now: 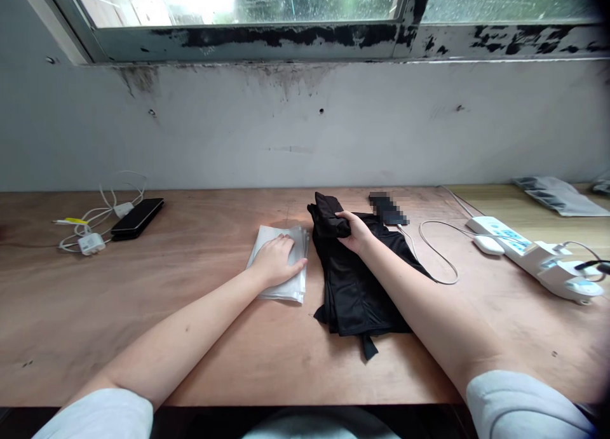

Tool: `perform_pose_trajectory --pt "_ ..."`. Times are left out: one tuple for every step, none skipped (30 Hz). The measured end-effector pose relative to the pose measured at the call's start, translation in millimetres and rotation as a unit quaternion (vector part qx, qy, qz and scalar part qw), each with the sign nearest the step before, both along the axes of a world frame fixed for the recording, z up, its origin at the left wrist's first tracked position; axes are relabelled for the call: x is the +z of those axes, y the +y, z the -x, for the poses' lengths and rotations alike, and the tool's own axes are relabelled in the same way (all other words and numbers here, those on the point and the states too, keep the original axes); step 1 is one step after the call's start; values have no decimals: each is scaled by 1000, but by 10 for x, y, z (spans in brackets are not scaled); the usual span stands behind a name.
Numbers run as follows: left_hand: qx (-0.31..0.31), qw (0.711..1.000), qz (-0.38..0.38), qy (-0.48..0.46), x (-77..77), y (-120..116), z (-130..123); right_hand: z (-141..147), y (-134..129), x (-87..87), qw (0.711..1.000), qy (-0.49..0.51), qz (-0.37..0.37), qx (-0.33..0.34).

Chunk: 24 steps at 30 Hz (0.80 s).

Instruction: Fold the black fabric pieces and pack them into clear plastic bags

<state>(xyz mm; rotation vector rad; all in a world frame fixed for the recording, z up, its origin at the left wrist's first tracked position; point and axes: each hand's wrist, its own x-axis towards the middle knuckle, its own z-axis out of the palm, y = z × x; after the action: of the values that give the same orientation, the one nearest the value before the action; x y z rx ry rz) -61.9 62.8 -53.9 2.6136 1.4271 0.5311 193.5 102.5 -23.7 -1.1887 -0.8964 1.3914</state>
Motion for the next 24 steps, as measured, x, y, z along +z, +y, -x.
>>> perform_pose_trajectory --pt "6 1000 4 -6 24 -8 -17 22 6 -39 1000 29 -11 -1" --pt "13 1000 9 -14 43 -16 -39 48 5 -71 998 59 -12 8" --pt "22 999 15 -23 55 -24 -67 77 -3 -94 996 84 -6 24" --pt "33 999 21 -31 60 -32 -98 106 -16 -112 995 93 2 39" --pt "45 998 26 -36 58 -41 -132 135 -32 -125 994 97 13 56" --pt "56 997 31 -36 51 -52 -165 162 -48 -135 992 102 25 77" --pt "64 997 37 -32 41 -64 -193 185 -62 -143 989 107 35 98" --pt "70 996 44 -26 32 -77 -216 203 -71 -150 986 115 42 113" --pt "73 996 49 -17 26 -90 -230 214 -76 -155 984 123 51 121" --pt "72 996 53 -11 24 -101 -237 217 -75 -160 982 130 64 122" --pt "70 996 54 -7 25 -112 -237 213 -70 -164 980 138 84 119" --pt "69 996 53 -8 29 -119 -231 202 -61 -167 977 147 107 115" --pt "70 996 50 -11 34 -125 -223 187 -52 -169 973 158 128 113" --pt "72 996 48 -16 39 -127 -214 171 -44 -170 968 173 142 116" --pt "76 996 47 -20 41 -127 -206 158 -39 -171 963 189 145 124" --pt "79 996 44 -24 41 -126 -200 150 -39 -172 959 206 138 135" --pt "80 996 41 -25 37 -122 -198 148 -43 -172 957 221 122 145" --pt "80 996 37 -23 31 -118 -198 153 -51 -171 956 230 101 153" --pt "79 996 31 -20 23 -113 -201 163 -61 -170 957 233 76 157" --pt "78 997 25 -16 14 -108 -204 177 -72 -167 959 231 51 158" --pt "77 997 18 -12 5 -104 -208 192 -83 -163 962 225 30 155" --pt "76 997 12 -8 -4 -101 -211 205 -92 -159 965 217 15 148" --pt "76 997 7 -6 -12 -98 -212 214 -99 -154 968 210 7 140" --pt "77 997 4 -7 -20 -95 -211 219 -105 -148 970 205 4 131"
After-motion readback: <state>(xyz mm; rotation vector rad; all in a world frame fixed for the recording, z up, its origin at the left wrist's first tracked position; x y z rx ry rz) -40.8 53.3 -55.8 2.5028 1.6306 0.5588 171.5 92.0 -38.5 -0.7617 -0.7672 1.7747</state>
